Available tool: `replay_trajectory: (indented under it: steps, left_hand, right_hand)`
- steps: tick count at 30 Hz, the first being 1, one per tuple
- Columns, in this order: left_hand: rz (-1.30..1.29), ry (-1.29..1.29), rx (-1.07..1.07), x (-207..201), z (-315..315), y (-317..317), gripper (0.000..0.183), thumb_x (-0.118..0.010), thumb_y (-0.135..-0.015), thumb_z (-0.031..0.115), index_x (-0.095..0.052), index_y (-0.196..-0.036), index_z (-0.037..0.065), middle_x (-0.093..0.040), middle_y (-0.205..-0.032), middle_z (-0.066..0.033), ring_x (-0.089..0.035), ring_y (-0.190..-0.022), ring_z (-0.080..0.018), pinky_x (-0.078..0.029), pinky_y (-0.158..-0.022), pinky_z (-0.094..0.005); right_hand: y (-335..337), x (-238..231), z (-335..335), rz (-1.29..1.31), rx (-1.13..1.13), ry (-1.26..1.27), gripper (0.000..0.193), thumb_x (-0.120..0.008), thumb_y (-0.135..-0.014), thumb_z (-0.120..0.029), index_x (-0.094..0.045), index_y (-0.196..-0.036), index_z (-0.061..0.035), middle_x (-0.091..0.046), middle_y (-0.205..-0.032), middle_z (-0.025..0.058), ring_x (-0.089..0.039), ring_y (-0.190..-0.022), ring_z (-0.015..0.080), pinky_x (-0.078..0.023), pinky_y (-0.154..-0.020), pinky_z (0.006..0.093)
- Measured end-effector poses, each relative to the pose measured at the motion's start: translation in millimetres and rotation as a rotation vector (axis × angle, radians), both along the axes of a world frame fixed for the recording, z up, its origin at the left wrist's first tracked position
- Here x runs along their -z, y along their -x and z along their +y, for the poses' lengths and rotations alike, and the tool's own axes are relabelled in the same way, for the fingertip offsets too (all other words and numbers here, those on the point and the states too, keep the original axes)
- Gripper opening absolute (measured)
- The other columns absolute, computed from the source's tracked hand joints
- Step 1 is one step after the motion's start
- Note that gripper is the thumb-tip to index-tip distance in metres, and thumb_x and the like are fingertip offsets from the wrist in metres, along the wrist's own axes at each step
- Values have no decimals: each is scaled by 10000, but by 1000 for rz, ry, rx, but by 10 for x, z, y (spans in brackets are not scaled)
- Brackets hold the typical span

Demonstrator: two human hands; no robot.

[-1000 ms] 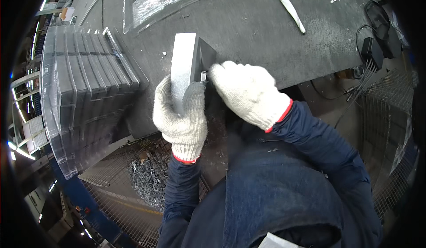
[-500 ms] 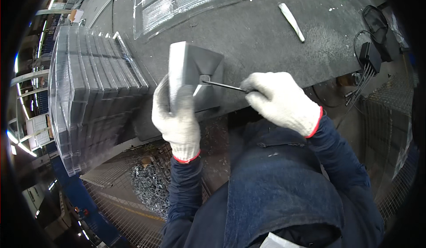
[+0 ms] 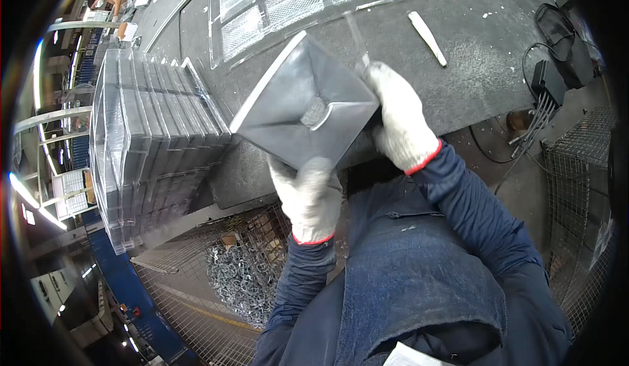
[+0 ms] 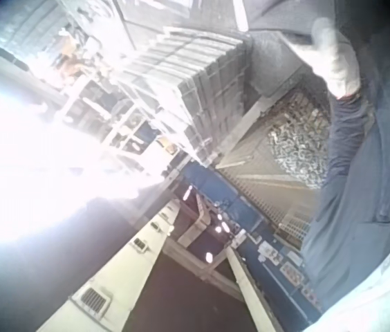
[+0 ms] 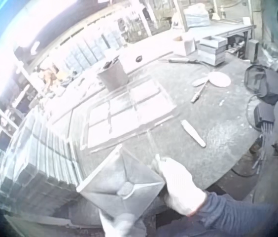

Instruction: The person deburrs metal components by scraping their edges and inner surfaces with hand tools, then places the finished components onto a stack.

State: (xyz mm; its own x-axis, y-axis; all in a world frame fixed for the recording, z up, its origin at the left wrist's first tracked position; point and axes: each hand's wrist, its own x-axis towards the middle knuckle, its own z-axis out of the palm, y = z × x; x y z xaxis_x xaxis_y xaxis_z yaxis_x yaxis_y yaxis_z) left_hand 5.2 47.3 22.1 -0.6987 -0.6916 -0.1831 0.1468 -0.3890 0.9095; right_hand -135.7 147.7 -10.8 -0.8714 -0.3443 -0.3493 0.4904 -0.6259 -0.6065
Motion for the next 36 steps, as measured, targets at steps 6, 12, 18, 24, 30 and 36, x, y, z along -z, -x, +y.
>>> replay_trajectory:
  steps: [6,12,18,24,30,36]
  left_hand:
    - [59,361,362,32,-578,-60,1126,-1021,-763,338,-393,-1645,30,-645,-1407,-198,-652,-1334,-344,-578,-1113,-531]
    - [-261,821,395,-544,-676,351,603,-889,-849,47,-666,-1401,-51,-724,-1293,-166,-708,-1169,-240,-590,-1036,-353]
    - [-127,929,123,-32,-546,185,710,-889,-858,-9,-584,-1498,-41,-673,-1415,-184,-652,-1305,-261,-551,-1108,-381]
    - [-301,1007,194,-122,-441,200,736,-877,-842,-31,-563,-1507,-57,-665,-1431,-201,-664,-1293,-276,-551,-1111,-405]
    - [-340,1148,211,-141,-312,171,676,-861,-849,-21,-596,-1471,-43,-698,-1373,-196,-689,-1251,-260,-555,-1093,-400]
    - [-318,1141,166,-88,-336,195,681,-890,-845,39,-611,-1460,-44,-726,-1333,-217,-724,-1222,-289,-569,-1076,-408]
  right_hand:
    - [508,-163,161,528,-47,-390,308,-633,-1075,-232,-683,-1260,9,-765,-941,80,-736,-811,196,-583,-773,368]
    - [491,-389,-144,867,-191,-456,336,-649,-1044,-200,-694,-1315,-8,-760,-941,93,-733,-854,171,-574,-843,332]
    - [257,-259,387,1232,58,-926,328,-692,-1006,-124,-746,-1316,-30,-798,-1103,159,-779,-953,286,-617,-876,376]
    - [-514,-46,1199,1336,-286,-1160,505,-714,-919,-57,-712,-1421,-119,-612,-779,78,-651,-676,260,-554,-629,390]
    - [-531,-101,841,1412,-306,-1235,412,-745,-947,-131,-722,-1358,-145,-573,-774,52,-642,-636,221,-525,-571,357]
    - [-307,-212,475,1492,-361,-1448,215,-623,-1048,-175,-683,-1247,-123,-643,-852,91,-707,-693,266,-576,-617,401]
